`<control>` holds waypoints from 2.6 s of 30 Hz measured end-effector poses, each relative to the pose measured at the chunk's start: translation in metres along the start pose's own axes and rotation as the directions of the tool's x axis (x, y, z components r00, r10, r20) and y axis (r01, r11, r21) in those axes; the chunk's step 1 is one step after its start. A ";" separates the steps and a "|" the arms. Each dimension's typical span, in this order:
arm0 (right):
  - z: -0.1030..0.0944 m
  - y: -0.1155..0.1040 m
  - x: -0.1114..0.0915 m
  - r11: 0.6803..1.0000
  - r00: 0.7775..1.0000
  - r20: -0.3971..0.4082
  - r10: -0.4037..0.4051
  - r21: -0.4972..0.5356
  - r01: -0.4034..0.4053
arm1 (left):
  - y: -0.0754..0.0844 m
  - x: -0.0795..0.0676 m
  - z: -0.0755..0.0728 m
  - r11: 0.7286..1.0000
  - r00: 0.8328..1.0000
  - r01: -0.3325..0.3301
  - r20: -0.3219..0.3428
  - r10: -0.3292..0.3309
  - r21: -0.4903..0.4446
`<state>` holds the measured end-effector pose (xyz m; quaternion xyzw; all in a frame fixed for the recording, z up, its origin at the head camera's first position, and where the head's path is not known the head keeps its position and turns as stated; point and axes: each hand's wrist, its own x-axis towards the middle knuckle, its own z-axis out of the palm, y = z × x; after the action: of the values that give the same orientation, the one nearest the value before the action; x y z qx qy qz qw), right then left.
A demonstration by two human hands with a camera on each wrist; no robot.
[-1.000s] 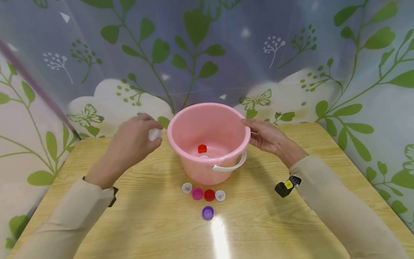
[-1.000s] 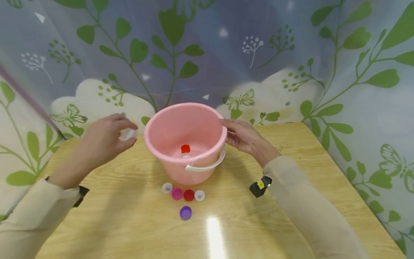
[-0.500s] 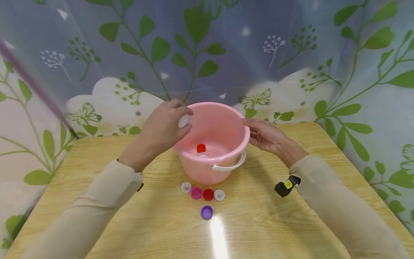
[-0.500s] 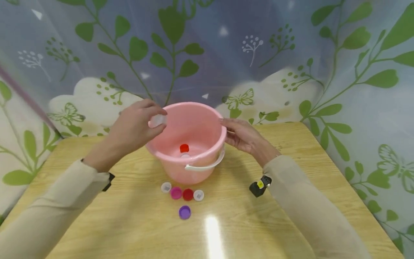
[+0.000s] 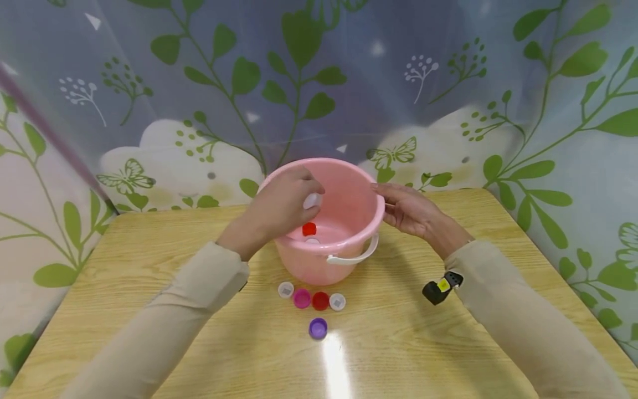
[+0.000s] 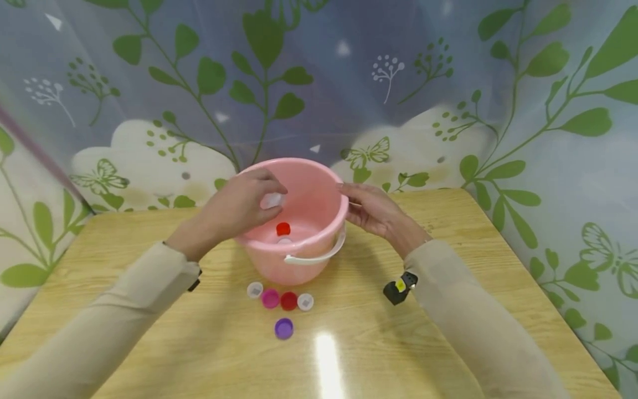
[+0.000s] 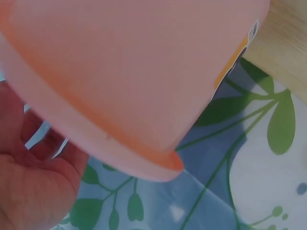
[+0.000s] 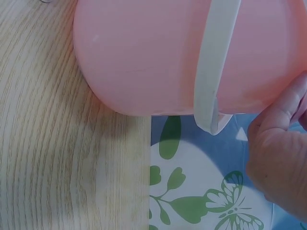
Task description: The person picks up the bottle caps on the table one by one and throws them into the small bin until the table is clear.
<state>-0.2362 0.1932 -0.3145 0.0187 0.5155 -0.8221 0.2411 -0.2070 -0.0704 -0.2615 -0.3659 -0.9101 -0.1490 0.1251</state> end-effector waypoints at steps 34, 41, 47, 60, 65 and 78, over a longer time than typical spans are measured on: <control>0.000 0.000 -0.002 1.000 1.000 -0.004 0.006 -0.002 -0.006 | -0.037 -0.041 -0.002 0.976 0.942 0.217 -0.263 -0.210 -0.003; 0.000 0.000 -0.002 1.000 1.000 0.001 0.008 0.004 -0.008 | -0.063 -0.073 0.004 0.944 0.920 0.330 -0.220 -0.325 -0.014; 0.001 0.000 -0.002 1.000 1.000 -0.005 0.009 -0.001 -0.009 | -0.074 -0.098 0.025 0.920 0.915 0.391 -0.107 -0.388 0.002; 0.002 0.003 0.000 1.000 1.000 -0.015 -0.003 0.016 0.003 | -0.075 -0.131 0.083 0.972 0.942 0.233 0.256 -0.216 -0.037; 0.002 0.004 0.000 1.000 1.000 -0.010 -0.011 0.022 0.012 | -0.064 -0.132 0.094 0.963 0.922 0.258 0.318 -0.221 -0.081; 0.001 0.003 0.000 1.000 0.999 -0.039 -0.012 0.021 0.013 | -0.040 -0.130 0.109 0.984 0.953 0.136 0.286 -0.098 -0.114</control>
<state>-0.2350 0.1913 -0.3170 0.0341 0.5114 -0.8285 0.2257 -0.1566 -0.1404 -0.4130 -0.3362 -0.9268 -0.1629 -0.0382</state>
